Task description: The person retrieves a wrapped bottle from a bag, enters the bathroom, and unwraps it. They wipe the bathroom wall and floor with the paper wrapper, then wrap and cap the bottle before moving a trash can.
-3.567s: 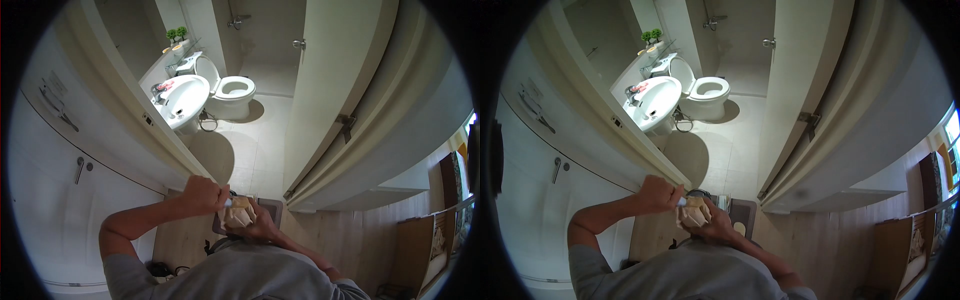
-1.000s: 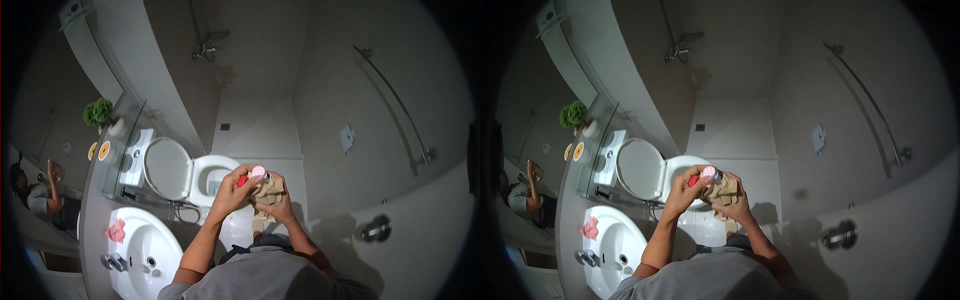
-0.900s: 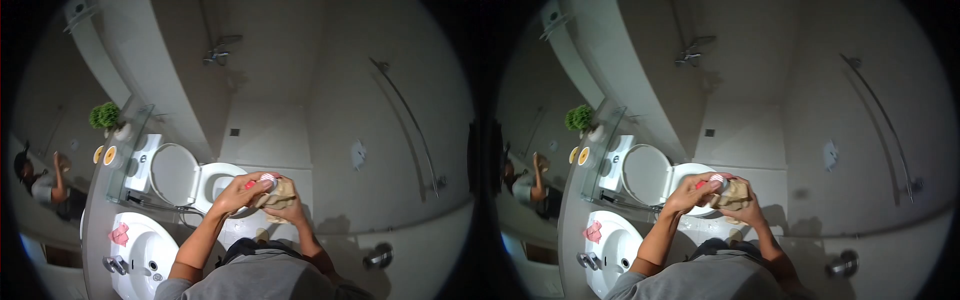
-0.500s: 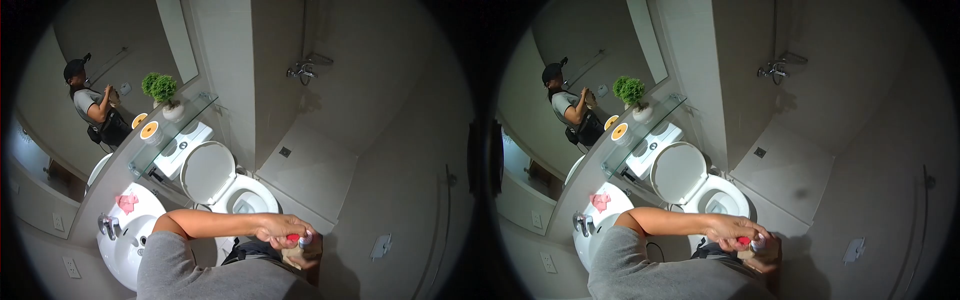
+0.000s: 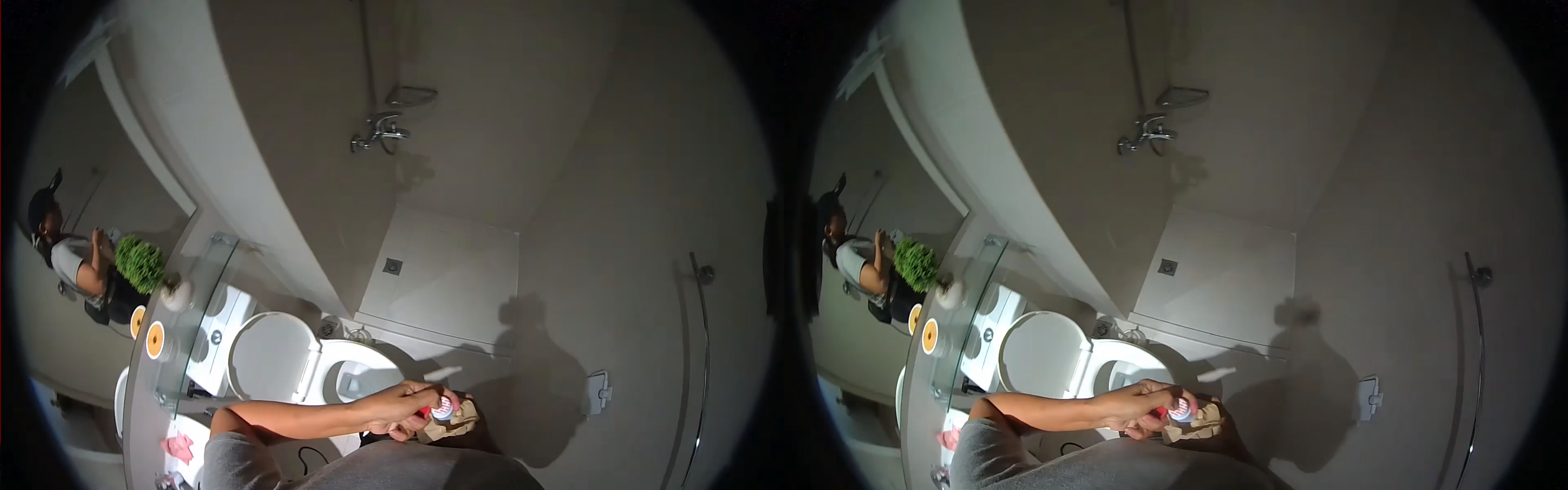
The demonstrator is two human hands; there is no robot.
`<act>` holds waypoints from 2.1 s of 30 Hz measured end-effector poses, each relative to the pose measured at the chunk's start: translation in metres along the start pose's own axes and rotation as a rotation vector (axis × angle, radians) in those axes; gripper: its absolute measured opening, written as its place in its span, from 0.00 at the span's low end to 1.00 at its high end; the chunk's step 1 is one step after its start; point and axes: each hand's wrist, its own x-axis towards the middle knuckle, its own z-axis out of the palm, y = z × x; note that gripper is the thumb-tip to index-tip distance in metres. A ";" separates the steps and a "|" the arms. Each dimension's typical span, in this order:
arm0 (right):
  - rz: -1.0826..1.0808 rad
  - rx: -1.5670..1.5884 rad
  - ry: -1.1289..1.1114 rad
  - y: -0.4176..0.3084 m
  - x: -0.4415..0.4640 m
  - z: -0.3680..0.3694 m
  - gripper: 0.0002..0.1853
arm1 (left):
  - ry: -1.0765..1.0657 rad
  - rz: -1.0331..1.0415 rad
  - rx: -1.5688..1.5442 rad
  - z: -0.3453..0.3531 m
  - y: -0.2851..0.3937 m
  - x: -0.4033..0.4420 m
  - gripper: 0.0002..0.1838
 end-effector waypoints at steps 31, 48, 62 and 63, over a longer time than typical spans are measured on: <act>-0.198 0.085 0.405 -0.065 0.122 -0.226 0.49 | 0.270 0.746 1.011 -0.002 0.160 0.266 0.31; 0.193 -0.146 0.172 -0.189 0.098 -0.289 0.20 | -0.222 0.398 1.105 0.010 0.182 0.292 0.40; 0.624 0.265 0.265 -0.207 0.099 -0.223 0.16 | -0.349 0.547 1.196 -0.051 0.155 0.268 0.38; 0.527 0.363 0.289 -0.209 0.099 -0.218 0.14 | -0.361 0.658 1.142 -0.055 0.151 0.269 0.37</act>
